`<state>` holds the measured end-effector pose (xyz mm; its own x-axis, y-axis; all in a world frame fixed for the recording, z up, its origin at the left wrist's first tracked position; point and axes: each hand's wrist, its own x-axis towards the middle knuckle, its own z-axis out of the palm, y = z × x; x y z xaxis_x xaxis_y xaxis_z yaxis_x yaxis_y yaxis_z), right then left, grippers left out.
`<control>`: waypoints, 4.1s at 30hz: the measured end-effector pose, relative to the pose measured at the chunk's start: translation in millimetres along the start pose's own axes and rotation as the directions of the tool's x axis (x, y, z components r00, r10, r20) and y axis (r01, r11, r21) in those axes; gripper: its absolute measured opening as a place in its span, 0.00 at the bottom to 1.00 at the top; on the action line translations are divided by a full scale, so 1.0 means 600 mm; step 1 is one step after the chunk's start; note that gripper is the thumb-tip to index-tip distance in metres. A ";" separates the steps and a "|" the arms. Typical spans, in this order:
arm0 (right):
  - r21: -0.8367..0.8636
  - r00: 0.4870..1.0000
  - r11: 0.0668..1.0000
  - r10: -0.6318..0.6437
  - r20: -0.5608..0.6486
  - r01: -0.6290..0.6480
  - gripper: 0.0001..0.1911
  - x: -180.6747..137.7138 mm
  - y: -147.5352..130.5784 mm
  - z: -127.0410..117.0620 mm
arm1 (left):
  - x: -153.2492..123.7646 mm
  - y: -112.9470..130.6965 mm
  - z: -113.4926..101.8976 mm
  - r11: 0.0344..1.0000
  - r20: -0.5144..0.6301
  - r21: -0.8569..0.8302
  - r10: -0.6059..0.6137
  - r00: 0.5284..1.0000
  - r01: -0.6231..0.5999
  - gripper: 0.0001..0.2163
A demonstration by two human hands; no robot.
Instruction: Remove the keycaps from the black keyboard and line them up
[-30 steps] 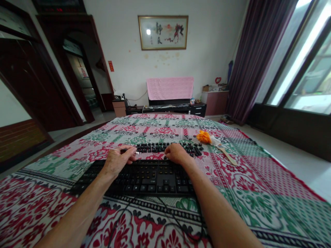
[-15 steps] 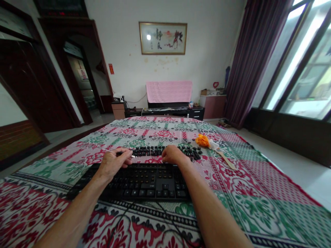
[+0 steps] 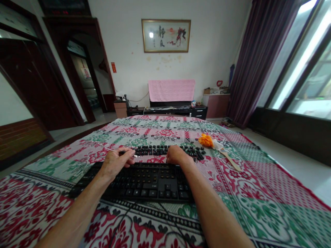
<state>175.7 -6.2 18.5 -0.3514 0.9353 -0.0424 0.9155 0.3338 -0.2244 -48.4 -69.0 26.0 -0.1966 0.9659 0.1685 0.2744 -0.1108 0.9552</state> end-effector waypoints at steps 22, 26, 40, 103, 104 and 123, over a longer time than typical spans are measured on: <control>0.012 0.999 0.999 0.048 0.017 -0.048 0.10 -0.007 -0.003 -0.006 | 0.003 -0.005 -0.001 1.000 0.004 0.012 0.006 1.000 -0.006 0.15; -0.019 1.000 1.000 0.024 -0.014 -0.024 0.09 -0.009 -0.002 -0.007 | 0.002 -0.006 -0.001 1.000 0.008 0.022 0.007 1.000 -0.007 0.15; 0.008 0.994 0.995 0.101 -0.043 -0.101 0.11 0.005 0.004 0.006 | 0.004 -0.007 -0.002 0.999 0.017 0.036 -0.008 1.000 0.007 0.16; 0.007 0.961 0.969 -0.243 -0.132 0.246 0.20 -0.016 -0.072 0.060 | -0.035 -0.017 -0.019 0.844 0.048 0.536 -0.036 0.998 0.005 0.09; 0.011 0.964 0.971 -0.235 -0.126 0.239 0.20 -0.017 -0.072 0.059 | -0.039 -0.012 -0.016 0.826 0.055 0.564 -0.018 0.998 -0.016 0.08; 0.068 0.945 0.962 -0.246 -0.217 0.266 0.14 -0.021 -0.077 0.058 | -0.028 -0.017 -0.020 0.955 0.054 0.160 -0.262 0.964 0.251 0.08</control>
<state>130.9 -37.3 -4.5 -0.5145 0.8270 0.2265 0.7737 0.5617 -0.2932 -59.3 -86.7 16.3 -0.2107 0.9723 -0.1008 0.3632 0.1736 0.9154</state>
